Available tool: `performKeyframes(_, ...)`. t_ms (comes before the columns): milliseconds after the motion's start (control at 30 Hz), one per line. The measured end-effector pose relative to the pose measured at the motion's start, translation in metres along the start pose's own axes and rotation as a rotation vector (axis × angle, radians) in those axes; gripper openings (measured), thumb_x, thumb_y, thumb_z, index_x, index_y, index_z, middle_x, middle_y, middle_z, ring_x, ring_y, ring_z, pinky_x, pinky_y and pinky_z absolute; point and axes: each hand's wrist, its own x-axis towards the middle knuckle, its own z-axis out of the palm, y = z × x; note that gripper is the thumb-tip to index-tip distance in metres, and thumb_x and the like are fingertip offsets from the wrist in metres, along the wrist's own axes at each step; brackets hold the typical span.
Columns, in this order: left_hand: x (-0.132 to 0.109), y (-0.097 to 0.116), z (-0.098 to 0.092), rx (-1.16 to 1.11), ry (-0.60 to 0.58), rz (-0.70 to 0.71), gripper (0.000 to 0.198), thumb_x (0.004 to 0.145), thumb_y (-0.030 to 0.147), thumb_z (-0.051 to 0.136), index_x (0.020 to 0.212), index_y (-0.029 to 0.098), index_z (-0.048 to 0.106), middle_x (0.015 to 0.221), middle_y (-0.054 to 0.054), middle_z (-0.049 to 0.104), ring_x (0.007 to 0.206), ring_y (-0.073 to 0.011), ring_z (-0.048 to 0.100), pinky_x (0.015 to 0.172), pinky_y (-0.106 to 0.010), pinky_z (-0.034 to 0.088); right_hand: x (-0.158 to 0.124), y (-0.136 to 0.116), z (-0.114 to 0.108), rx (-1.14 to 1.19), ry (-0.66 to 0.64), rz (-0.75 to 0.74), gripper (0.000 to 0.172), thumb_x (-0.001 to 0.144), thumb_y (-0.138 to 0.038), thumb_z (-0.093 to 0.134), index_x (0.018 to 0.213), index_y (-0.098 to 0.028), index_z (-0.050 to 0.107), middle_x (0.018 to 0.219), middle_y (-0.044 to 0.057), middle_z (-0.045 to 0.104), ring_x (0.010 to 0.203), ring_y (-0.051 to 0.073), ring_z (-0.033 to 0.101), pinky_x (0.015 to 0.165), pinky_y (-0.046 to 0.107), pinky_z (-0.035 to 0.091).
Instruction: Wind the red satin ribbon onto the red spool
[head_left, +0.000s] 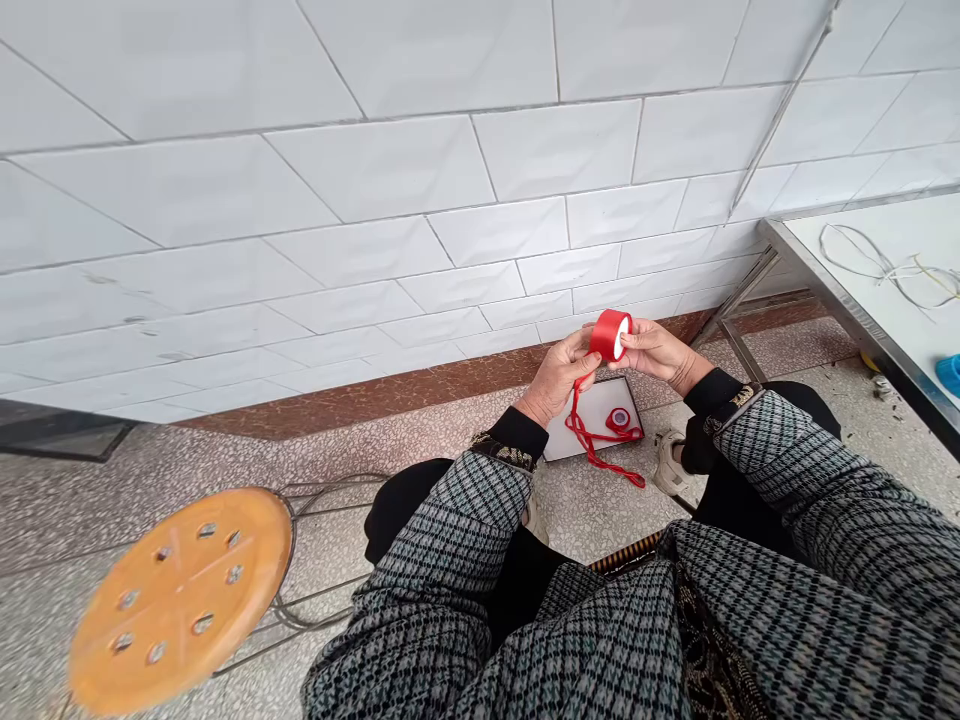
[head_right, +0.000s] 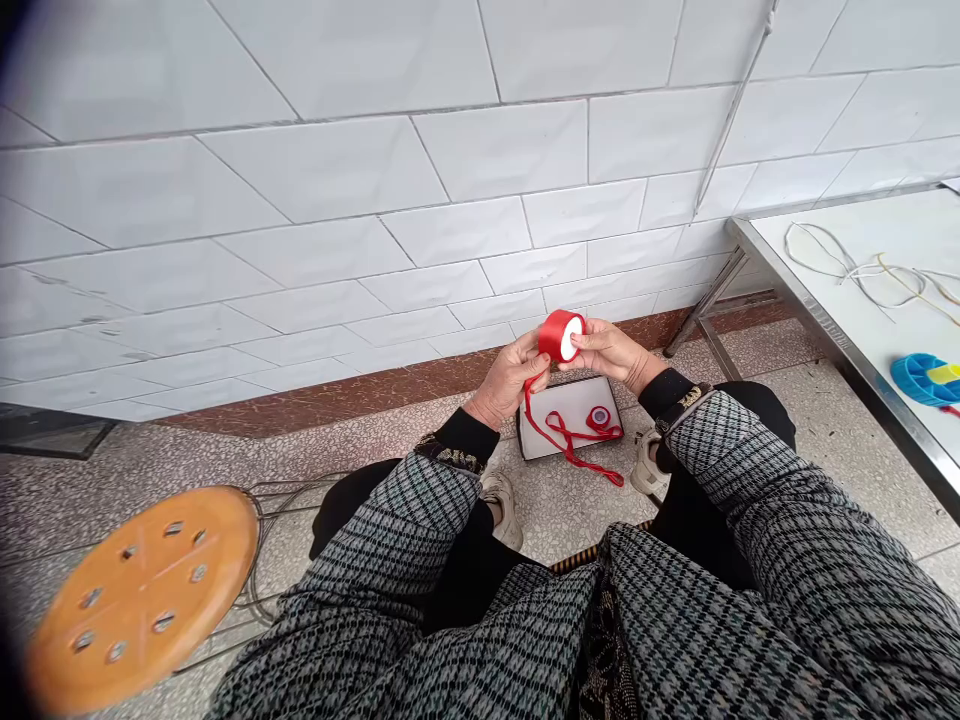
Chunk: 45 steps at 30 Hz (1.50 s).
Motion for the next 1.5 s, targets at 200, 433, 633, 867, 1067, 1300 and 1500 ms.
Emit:
performKeyframes(200, 0.003, -0.005, 0.001, -0.009, 0.041, 0.021, 0.066, 0.074, 0.059, 0.094, 0.117, 0.016, 0.068, 0.058, 0.010, 0.052, 0.041, -0.0045, 0.038, 0.045, -0.024, 0.027, 0.003, 0.018, 0.004, 0.111, 0.117, -0.020, 0.044, 0.069, -0.027, 0.102, 0.102, -0.014, 0.075, 0.097, 0.007, 0.081, 0.088, 0.018, 0.077, 0.085, 0.033, 0.070)
performKeyframes(433, 0.000, 0.000, -0.007, 0.000, 0.045, 0.030, 0.055, 0.073, 0.055, 0.096, 0.099, 0.016, 0.066, 0.055, 0.009, 0.051, 0.041, -0.0037, 0.037, 0.052, -0.025, 0.032, 0.003, 0.008, 0.006, -0.118, 0.107, 0.021, 0.052, 0.072, -0.041, 0.100, 0.113, -0.020, 0.075, 0.108, 0.008, 0.080, 0.098, 0.022, 0.075, 0.093, 0.040, 0.068)
performKeyframes(633, -0.003, 0.009, -0.019, 0.181, -0.061, -0.092, 0.063, 0.071, 0.054, 0.096, 0.111, 0.013, 0.068, 0.069, 0.003, 0.063, 0.045, -0.0056, 0.043, 0.048, -0.025, 0.026, 0.007, -0.026, 0.000, -0.927, -0.060, -0.246, 0.049, 0.074, -0.025, 0.094, 0.121, -0.028, 0.080, 0.137, 0.008, 0.073, 0.132, 0.030, 0.061, 0.120, 0.051, 0.045)
performKeyframes(867, -0.002, -0.004, -0.011, 0.165, 0.085, -0.085, 0.053, 0.073, 0.040, 0.093, 0.112, 0.016, 0.066, 0.069, 0.005, 0.065, 0.047, -0.0050, 0.044, 0.057, -0.023, 0.040, 0.002, -0.027, -0.001, -1.303, 0.020, -0.214, 0.028, 0.076, -0.007, 0.072, 0.101, -0.020, 0.075, 0.098, 0.004, 0.073, 0.094, 0.022, 0.063, 0.093, 0.037, 0.047)
performKeyframes(1067, -0.008, 0.001, -0.007, 0.010, 0.180, -0.091, 0.040, 0.066, 0.036, 0.096, 0.082, 0.016, 0.065, 0.070, 0.003, 0.064, 0.061, -0.0081, 0.058, 0.068, -0.024, 0.049, -0.001, -0.034, -0.011, -1.357, 0.118, -0.142, 0.029, 0.068, -0.007, 0.068, 0.095, -0.020, 0.069, 0.083, -0.001, 0.066, 0.080, 0.018, 0.057, 0.080, 0.030, 0.043)
performKeyframes(1300, -0.010, -0.001, -0.001, -0.162, 0.223, -0.083, 0.041, 0.061, 0.026, 0.095, 0.070, 0.017, 0.055, 0.074, 0.001, 0.064, 0.068, -0.0093, 0.060, 0.068, -0.023, 0.048, -0.002, -0.031, -0.014, -1.391, 0.229, -0.151, 0.029, 0.067, -0.008, 0.068, 0.094, -0.020, 0.067, 0.083, -0.001, 0.064, 0.081, 0.019, 0.055, 0.081, 0.031, 0.042)
performKeyframes(1500, -0.010, -0.010, 0.007, -0.286, 0.201, -0.029, 0.059, 0.061, 0.019, 0.092, 0.061, 0.020, 0.033, 0.055, 0.008, 0.037, 0.054, -0.0055, 0.043, 0.061, -0.021, 0.039, -0.002, -0.027, -0.016, -1.245, 0.255, -0.125, 0.033, 0.066, -0.012, 0.067, 0.098, -0.020, 0.067, 0.085, -0.001, 0.065, 0.082, 0.020, 0.056, 0.079, 0.032, 0.044)
